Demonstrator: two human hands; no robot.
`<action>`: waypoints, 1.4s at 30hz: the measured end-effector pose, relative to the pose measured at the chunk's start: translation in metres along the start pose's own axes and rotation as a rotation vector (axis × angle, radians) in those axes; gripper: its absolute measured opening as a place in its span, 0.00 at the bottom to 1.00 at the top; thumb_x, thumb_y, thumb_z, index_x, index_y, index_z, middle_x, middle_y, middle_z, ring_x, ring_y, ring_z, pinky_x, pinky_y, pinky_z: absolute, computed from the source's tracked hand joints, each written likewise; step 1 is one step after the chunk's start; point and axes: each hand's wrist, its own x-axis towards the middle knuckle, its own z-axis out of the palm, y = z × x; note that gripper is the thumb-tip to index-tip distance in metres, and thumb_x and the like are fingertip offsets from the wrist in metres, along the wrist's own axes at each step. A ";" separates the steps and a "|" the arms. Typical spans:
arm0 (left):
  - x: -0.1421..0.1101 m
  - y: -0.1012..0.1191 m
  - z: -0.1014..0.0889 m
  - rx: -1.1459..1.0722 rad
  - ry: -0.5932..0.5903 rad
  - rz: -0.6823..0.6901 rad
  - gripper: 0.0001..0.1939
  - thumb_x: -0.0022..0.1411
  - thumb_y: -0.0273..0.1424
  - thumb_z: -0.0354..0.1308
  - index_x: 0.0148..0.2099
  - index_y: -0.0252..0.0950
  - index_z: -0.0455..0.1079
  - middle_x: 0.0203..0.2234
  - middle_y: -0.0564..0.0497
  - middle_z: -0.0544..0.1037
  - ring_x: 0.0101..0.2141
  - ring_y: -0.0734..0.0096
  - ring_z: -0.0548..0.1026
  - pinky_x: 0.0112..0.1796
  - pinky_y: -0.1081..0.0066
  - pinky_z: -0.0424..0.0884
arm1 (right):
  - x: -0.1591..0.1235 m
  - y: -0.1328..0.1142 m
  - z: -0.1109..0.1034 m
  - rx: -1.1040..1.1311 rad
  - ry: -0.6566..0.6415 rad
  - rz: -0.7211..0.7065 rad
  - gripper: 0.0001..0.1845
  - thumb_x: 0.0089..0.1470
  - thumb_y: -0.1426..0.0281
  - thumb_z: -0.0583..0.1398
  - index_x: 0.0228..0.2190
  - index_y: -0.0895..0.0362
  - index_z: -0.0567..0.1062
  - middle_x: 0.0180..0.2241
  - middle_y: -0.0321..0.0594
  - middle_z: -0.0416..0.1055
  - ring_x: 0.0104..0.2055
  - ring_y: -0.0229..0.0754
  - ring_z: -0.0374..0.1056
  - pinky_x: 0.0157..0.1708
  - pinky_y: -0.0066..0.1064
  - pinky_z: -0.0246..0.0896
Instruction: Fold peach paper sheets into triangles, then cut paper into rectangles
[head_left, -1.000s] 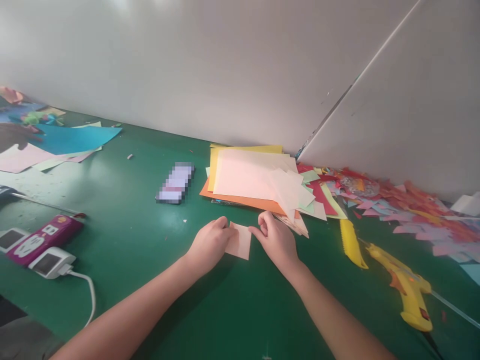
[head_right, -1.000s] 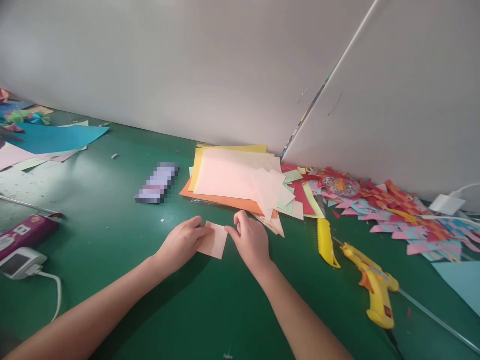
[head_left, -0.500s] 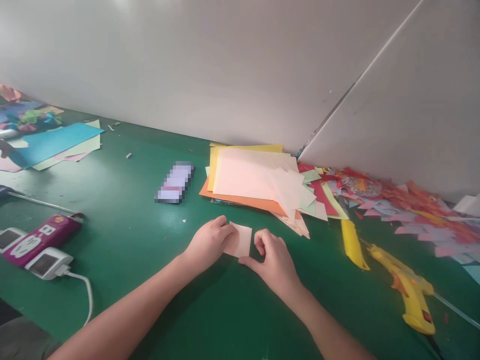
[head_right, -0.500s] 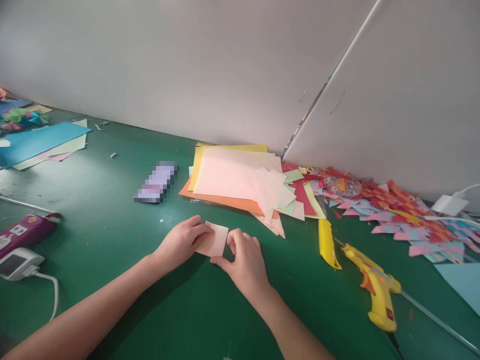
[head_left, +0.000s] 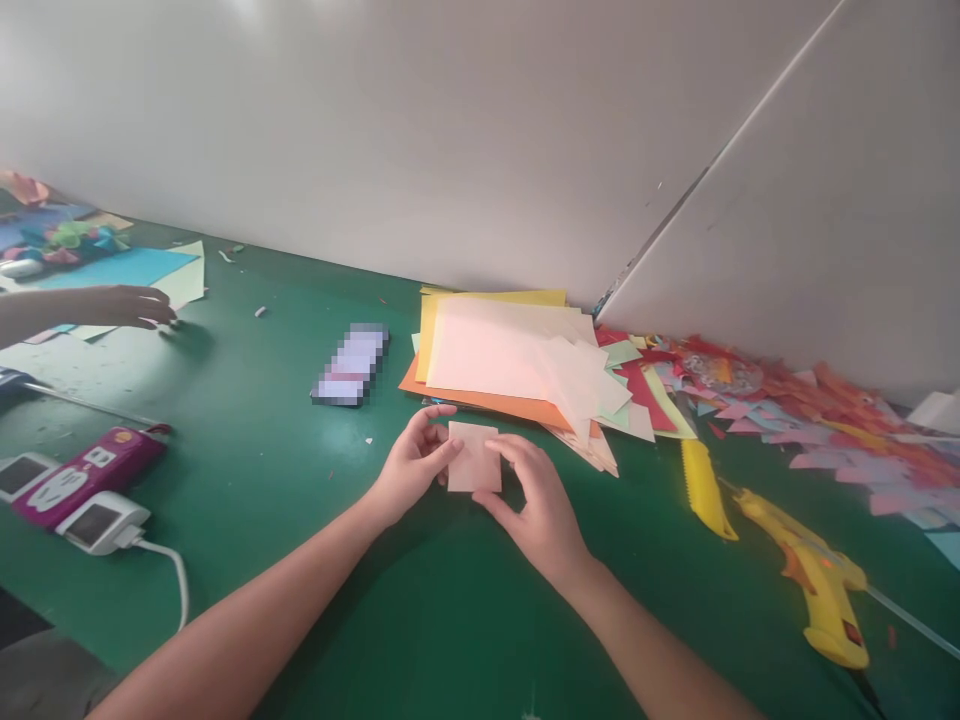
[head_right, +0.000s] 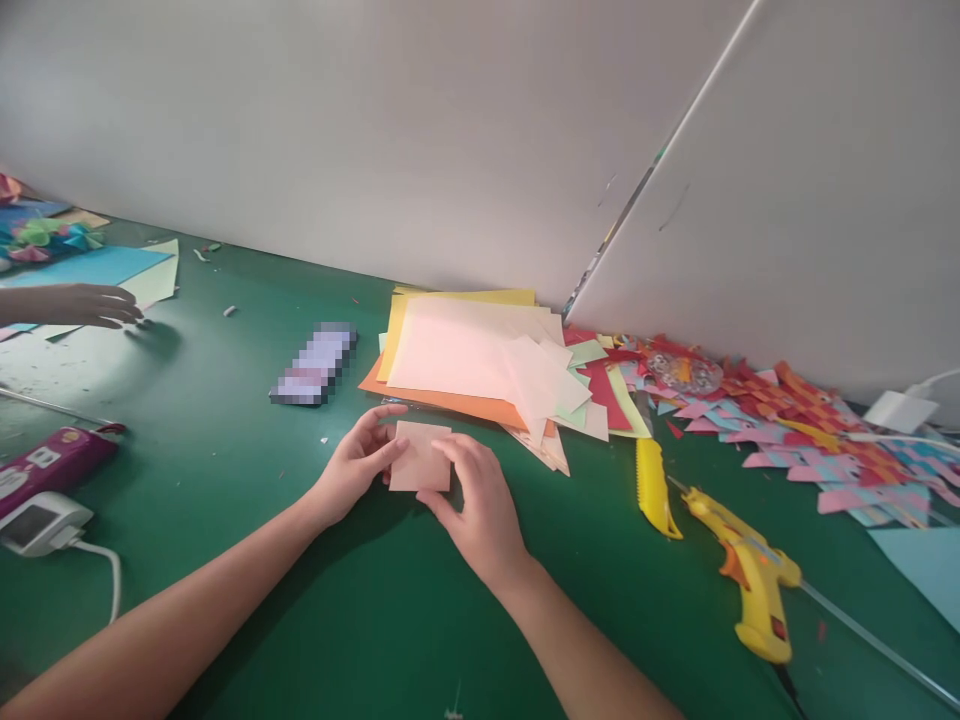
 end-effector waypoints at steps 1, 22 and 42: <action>-0.001 0.001 0.001 -0.043 -0.019 -0.023 0.26 0.57 0.40 0.59 0.54 0.37 0.58 0.24 0.59 0.63 0.20 0.82 0.63 0.20 0.79 0.62 | 0.000 0.001 -0.001 0.059 0.009 0.024 0.23 0.55 0.64 0.59 0.51 0.48 0.63 0.53 0.45 0.62 0.56 0.52 0.57 0.51 0.48 0.59; -0.005 0.004 0.002 -0.074 -0.264 0.113 0.30 0.51 0.39 0.66 0.54 0.41 0.62 0.43 0.46 0.66 0.41 0.65 0.68 0.39 0.66 0.69 | 0.005 0.004 -0.019 0.834 -0.149 0.335 0.28 0.49 0.67 0.64 0.51 0.48 0.63 0.56 0.43 0.63 0.58 0.46 0.59 0.55 0.43 0.59; -0.009 0.000 0.000 0.078 -0.420 0.178 0.38 0.51 0.43 0.65 0.61 0.47 0.53 0.52 0.45 0.51 0.50 0.58 0.62 0.47 0.61 0.67 | 0.006 0.002 -0.024 0.919 -0.185 0.430 0.17 0.51 0.58 0.61 0.42 0.51 0.71 0.49 0.42 0.70 0.54 0.48 0.63 0.51 0.43 0.61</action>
